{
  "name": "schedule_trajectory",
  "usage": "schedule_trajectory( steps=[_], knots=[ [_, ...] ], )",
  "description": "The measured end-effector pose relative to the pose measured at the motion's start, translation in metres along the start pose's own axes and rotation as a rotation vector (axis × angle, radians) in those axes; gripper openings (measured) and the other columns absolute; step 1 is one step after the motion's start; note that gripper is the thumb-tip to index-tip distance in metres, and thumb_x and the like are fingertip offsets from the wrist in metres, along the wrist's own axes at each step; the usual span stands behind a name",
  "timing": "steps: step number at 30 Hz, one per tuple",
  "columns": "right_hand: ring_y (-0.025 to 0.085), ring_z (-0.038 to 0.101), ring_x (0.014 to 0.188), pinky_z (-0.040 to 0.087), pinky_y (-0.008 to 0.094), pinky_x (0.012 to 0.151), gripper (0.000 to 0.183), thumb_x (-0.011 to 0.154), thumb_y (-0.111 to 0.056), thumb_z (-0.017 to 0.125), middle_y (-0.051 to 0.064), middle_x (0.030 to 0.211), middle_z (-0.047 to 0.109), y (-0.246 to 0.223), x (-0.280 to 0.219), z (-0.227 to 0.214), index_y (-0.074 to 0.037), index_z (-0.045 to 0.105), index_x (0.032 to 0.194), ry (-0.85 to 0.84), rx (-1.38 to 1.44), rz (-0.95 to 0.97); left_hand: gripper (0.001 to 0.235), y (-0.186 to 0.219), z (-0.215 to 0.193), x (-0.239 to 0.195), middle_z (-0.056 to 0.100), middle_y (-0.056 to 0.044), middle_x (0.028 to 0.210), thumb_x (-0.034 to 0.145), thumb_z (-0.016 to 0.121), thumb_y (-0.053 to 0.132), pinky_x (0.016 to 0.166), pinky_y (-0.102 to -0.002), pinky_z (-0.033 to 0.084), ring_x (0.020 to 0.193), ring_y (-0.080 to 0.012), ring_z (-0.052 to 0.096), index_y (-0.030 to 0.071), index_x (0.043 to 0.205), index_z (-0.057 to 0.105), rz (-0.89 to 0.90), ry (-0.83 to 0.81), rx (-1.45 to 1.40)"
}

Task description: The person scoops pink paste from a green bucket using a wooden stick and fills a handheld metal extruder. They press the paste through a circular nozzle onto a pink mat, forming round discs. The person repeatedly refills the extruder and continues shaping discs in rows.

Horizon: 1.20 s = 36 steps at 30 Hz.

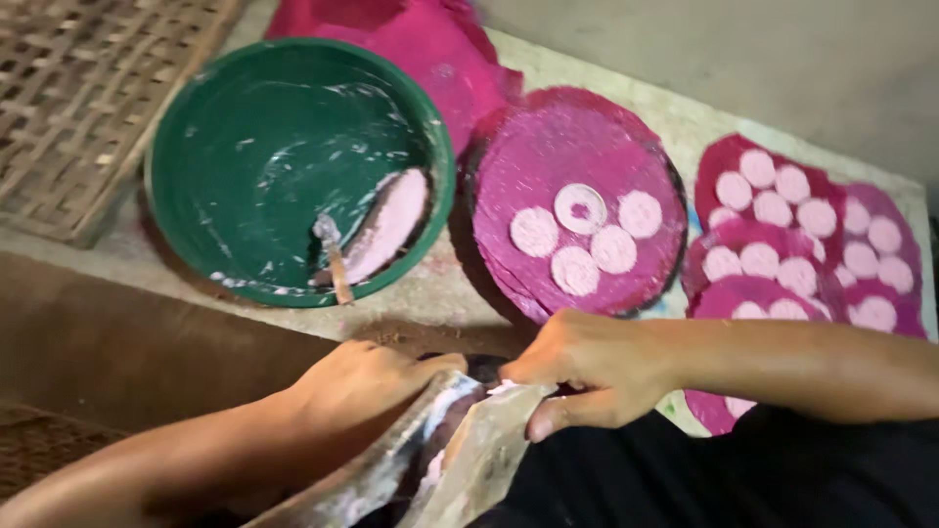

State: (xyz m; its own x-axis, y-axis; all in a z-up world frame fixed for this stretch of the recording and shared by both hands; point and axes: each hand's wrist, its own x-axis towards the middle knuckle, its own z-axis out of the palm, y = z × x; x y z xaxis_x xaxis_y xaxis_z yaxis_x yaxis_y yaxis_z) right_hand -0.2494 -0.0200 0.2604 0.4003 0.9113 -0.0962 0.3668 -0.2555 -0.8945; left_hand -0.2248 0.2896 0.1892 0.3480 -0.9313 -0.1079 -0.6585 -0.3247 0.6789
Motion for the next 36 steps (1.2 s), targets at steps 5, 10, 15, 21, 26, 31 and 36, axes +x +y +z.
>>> schedule_trajectory(
  steps=[5,10,15,21,26,31,36],
  knots=[
    [0.025,0.068,0.075,0.054,0.04,0.066,0.037,0.1,-0.043,0.061,0.007,0.084,0.066,-0.008,0.02,-0.041,-0.007,0.065,0.1,0.164,-0.281,-0.11,0.04,-0.119,0.024,-0.066,0.072,-0.014,0.082,0.089,0.061,0.031,0.057,-0.045,0.053,0.069,-0.0312,0.07,0.01,0.123,0.066,-0.278,0.161,-0.273],
    [0.013,0.055,0.063,0.042,0.034,0.055,0.003,0.097,-0.015,0.073,-0.002,0.072,0.057,0.003,0.075,-0.115,-0.015,0.073,0.1,0.09,-1.747,-0.27,0.04,-0.194,0.005,-0.124,0.073,-0.011,0.087,0.08,0.066,0.03,0.05,-0.038,0.053,0.065,-0.0247,0.068,0.006,0.112,0.068,-0.573,0.134,-1.246],
    [0.024,0.062,0.096,0.048,0.037,0.079,0.018,0.106,-0.024,0.073,0.01,0.115,0.062,0.051,0.149,-0.116,-0.011,0.065,0.115,0.569,-1.563,-0.301,0.034,-0.177,0.043,-0.078,0.065,-0.01,0.106,0.091,0.074,0.013,0.083,-0.036,0.054,0.094,-0.0211,0.065,0.002,0.119,0.06,0.138,0.717,-1.546],
    [0.04,0.069,0.092,0.054,0.053,0.077,0.058,0.086,-0.062,0.069,0.022,0.101,0.07,0.145,0.27,-0.044,-0.005,0.077,0.097,0.368,-0.882,0.601,0.036,-0.189,0.01,-0.072,0.062,-0.008,0.121,0.1,0.072,0.006,0.1,-0.033,0.05,0.111,-0.0205,0.06,0.0,0.131,0.054,-0.142,1.406,-0.484],
    [0.038,0.073,0.087,0.057,0.051,0.073,0.033,0.097,-0.045,0.057,0.021,0.1,0.074,0.202,0.306,-0.02,-0.029,0.064,0.125,-0.17,-0.935,0.769,0.045,-0.229,0.017,-0.038,0.06,-0.008,0.12,0.087,0.085,0.001,0.1,-0.031,0.049,0.112,-0.0181,0.06,0.013,0.118,0.055,-0.122,1.612,0.135],
    [0.033,0.071,0.098,0.058,0.046,0.08,0.024,0.087,-0.016,0.063,0.013,0.106,0.073,0.148,0.256,-0.091,-0.015,0.079,0.105,-0.323,-1.0,0.95,0.066,-0.25,0.04,-0.015,0.048,-0.009,0.147,0.094,0.082,0.001,0.116,-0.029,0.043,0.134,-0.0172,0.051,0.005,0.149,0.044,-0.195,1.563,-0.234],
    [0.036,0.074,0.09,0.055,0.049,0.076,0.022,0.1,-0.019,0.057,0.016,0.09,0.076,0.084,0.226,-0.089,-0.02,0.072,0.116,-0.456,-0.608,1.272,0.071,-0.252,0.051,-0.009,0.049,-0.007,0.152,0.097,0.081,0.001,0.115,-0.026,0.043,0.132,-0.013,0.052,0.005,0.155,0.04,-0.134,1.554,-0.592]
  ],
)
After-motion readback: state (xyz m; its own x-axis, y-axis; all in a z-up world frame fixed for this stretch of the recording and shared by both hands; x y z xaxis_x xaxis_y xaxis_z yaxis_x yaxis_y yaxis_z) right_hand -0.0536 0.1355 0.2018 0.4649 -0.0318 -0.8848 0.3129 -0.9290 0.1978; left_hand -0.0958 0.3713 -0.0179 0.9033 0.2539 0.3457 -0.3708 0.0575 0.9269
